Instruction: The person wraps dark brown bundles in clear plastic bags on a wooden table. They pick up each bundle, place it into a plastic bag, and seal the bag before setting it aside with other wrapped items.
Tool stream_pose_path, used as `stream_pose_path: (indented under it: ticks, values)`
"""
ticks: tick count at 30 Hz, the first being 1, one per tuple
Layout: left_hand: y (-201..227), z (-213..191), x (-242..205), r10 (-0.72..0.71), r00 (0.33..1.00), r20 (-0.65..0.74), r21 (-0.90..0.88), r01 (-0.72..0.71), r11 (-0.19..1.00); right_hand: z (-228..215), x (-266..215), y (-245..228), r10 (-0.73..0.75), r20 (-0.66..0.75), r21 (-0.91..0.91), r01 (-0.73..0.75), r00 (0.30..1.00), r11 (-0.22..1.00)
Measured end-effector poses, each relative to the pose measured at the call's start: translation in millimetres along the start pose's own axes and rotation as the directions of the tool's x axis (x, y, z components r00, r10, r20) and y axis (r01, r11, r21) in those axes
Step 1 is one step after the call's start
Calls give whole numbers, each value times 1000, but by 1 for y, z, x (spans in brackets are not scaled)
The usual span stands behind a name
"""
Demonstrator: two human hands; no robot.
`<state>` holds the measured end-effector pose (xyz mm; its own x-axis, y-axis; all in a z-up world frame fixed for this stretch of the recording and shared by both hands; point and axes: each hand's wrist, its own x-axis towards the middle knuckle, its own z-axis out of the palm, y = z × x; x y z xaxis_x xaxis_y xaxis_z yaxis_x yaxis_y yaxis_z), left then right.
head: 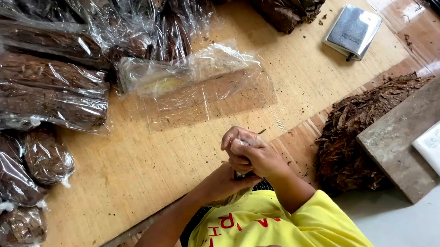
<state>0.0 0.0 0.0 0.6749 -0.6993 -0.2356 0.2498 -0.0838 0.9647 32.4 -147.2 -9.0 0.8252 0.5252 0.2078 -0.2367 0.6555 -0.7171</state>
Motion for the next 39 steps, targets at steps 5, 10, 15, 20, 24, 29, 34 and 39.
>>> stream_pose_path:
  ticks: [5, 10, 15, 20, 24, 29, 34, 39]
  values:
    - [-50, -8, 5, 21, 998, 63, 85, -26, 996, 6, -2, -3, 81, 134, -92, -69, 988, 993]
    - [-18, -4, -7, 14, 996, 87, 314, -41, 949, 14, -2, 0, 142, 230, -105, -121, 963, 987]
    - [13, 6, -12, 117, 993, 33, 196, -121, 973, -12, -7, 24, 30, -132, 149, -10, 991, 989]
    - [-9, -4, -22, 136, 990, 41, 97, -139, 986, -31, -8, 7, -245, -164, -114, 228, 956, 967]
    - [-23, -22, -25, 396, 820, -413, -171, -498, 850, -12, -10, -18, -208, 153, -419, 254, 966, 872]
    - [-3, -37, -23, 404, 529, -746, -127, -709, 694, 7, -12, -21, -139, 258, -935, 283, 956, 212]
    - [-2, -34, -15, 343, 432, -834, -146, -773, 618, 10, -10, 3, -174, 239, -970, 244, 955, 9]
    - [-11, -40, -14, 295, 472, -831, -200, -748, 633, -3, -11, 39, -178, 176, -982, 185, 968, 35]
